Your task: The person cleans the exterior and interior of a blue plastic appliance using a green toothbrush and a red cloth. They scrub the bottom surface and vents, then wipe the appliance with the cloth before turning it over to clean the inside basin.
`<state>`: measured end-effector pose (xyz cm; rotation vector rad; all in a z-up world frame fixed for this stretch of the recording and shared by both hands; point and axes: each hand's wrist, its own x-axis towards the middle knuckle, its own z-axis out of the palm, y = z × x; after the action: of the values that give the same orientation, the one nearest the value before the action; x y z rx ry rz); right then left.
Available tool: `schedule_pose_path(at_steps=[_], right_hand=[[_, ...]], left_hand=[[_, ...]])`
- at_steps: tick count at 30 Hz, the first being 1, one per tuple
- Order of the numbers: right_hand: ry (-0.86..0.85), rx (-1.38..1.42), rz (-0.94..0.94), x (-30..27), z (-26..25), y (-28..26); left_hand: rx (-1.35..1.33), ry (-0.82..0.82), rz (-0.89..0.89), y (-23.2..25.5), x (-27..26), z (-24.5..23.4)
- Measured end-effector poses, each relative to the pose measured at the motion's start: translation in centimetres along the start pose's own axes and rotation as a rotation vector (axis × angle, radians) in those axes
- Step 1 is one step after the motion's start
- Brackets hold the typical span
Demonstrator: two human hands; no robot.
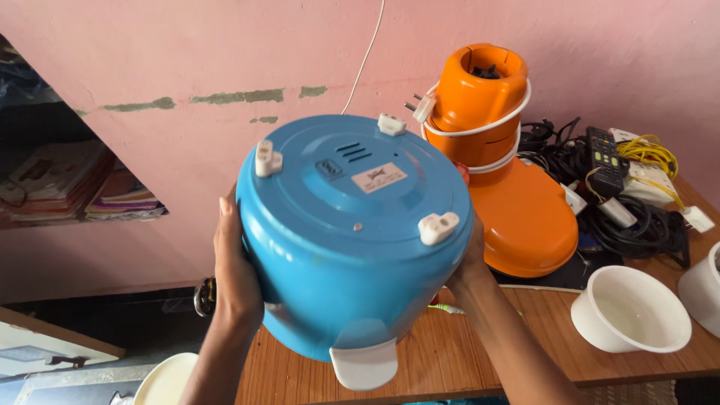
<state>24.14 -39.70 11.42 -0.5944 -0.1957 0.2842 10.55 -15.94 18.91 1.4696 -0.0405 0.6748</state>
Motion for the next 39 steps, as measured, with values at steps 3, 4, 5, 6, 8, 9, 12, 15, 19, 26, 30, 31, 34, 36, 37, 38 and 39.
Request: schedule_pose_path(at_steps=[3,4,5,6,8,9,12,15,19,26,30,31,34,36,37,38,39], right_hand=[[-0.019,-0.071,-0.026,-0.5,0.5,0.0],[-0.023,-0.212,0.01,-0.8,0.6,0.0],[-0.045,-0.237,-0.015,-0.9,0.6,0.0],[-0.067,-0.262,-0.039,-1.0,0.5,0.0],[-0.055,-0.318,-0.063,-1.3,0.4,0.2],[-0.024,-0.347,-0.066,-1.4,0.5,0.3],[0.055,-0.316,-0.03,-2.2,0.8,0.6],[0.1,-0.345,-0.007,-2.1,0.7,0.6],[0.329,-0.687,-0.032,-1.0,0.8,-1.1],[-0.29,-1.326,-0.315,-4.7,8.5,-4.0],[-0.747,-1.994,-0.757,-4.7,13.0,-1.4],[-0.787,-1.994,-0.666,-3.8,13.4,-1.4],[-0.812,-2.112,-0.747,-0.8,13.8,-0.2],[-0.769,-2.202,-0.799,1.7,14.2,0.8],[-0.741,-2.235,-0.756,2.9,14.4,1.1],[-0.712,-2.268,-0.713,4.1,14.7,1.6],[-0.717,-2.23,-0.657,5.1,15.2,2.2]], left_hand=[[-0.137,0.03,-0.081,-1.5,-1.1,-0.7],[-0.176,0.048,-0.121,-2.1,-1.5,-1.0],[-0.218,0.063,-0.163,-2.7,-1.8,-1.2],[-0.245,0.089,-0.153,-3.4,-2.2,-1.4],[-0.301,0.143,-0.133,-5.0,-3.1,-1.5],[-0.318,0.177,-0.178,-5.7,-3.5,-1.8],[-0.36,0.266,-0.296,-8.3,-4.6,-2.9],[-0.375,0.293,-0.289,-11.1,-5.2,-4.2],[-0.279,0.204,-0.221,-12.0,-3.3,-5.7],[0.16,0.079,-0.165,-3.9,-1.2,-3.0],[0.319,0.08,-0.237,-1.0,-0.2,-2.0],[0.325,0.089,-0.297,-0.8,-0.4,-2.1],[0.329,0.041,-0.173,-0.9,-0.4,-2.5],[0.357,0.035,-0.158,-1.0,-0.5,-2.7],[0.37,0.032,-0.15,-1.1,-0.5,-2.7],[0.373,0.023,-0.124,-1.1,-0.4,-2.8],[0.376,0.012,-0.105,-1.2,-0.5,-2.9]])
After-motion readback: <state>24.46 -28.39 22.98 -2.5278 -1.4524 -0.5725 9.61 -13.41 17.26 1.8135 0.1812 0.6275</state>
